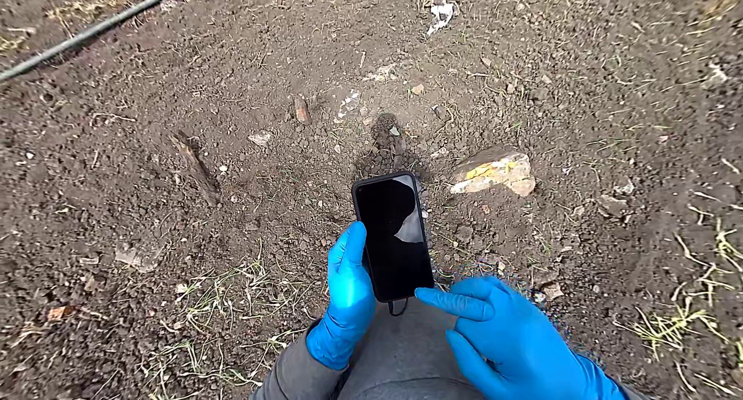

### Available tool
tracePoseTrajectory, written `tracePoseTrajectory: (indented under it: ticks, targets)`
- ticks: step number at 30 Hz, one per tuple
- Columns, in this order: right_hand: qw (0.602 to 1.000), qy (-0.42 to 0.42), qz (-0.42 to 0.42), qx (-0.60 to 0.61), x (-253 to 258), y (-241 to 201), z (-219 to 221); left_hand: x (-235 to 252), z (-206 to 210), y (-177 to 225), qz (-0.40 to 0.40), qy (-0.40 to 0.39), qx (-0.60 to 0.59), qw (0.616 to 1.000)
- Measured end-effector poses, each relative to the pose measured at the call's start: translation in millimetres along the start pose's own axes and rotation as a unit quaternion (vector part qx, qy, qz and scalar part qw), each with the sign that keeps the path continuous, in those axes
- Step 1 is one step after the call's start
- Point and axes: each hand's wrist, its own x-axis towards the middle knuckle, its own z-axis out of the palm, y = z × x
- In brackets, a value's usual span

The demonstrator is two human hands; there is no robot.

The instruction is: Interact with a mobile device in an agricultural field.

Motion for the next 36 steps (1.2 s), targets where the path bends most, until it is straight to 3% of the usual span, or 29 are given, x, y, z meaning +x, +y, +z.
tracePoseTrajectory:
  ticks: [12, 22, 27, 36]
  targets:
    - [1.000, 0.024, 0.011, -0.005, -9.7, -0.9, 15.5, -3.9, -0.4, -0.3, 0.011, 0.000, -0.005, 1.000]
    - [0.998, 0.056, 0.016, 0.015, -9.3, -2.1, 3.0, -6.0, 1.1, -0.7, 0.010, 0.000, 0.006, 1.000]
    - [0.997, 0.067, 0.031, 0.022, -2.4, 0.3, -1.4, -6.7, 2.1, -0.5, 0.013, -0.001, 0.008, 1.000]
    - [0.999, 0.041, -0.014, -0.026, 27.5, 16.1, -1.4, -10.2, 0.0, -0.6, 0.043, -0.046, 0.044, 0.997]
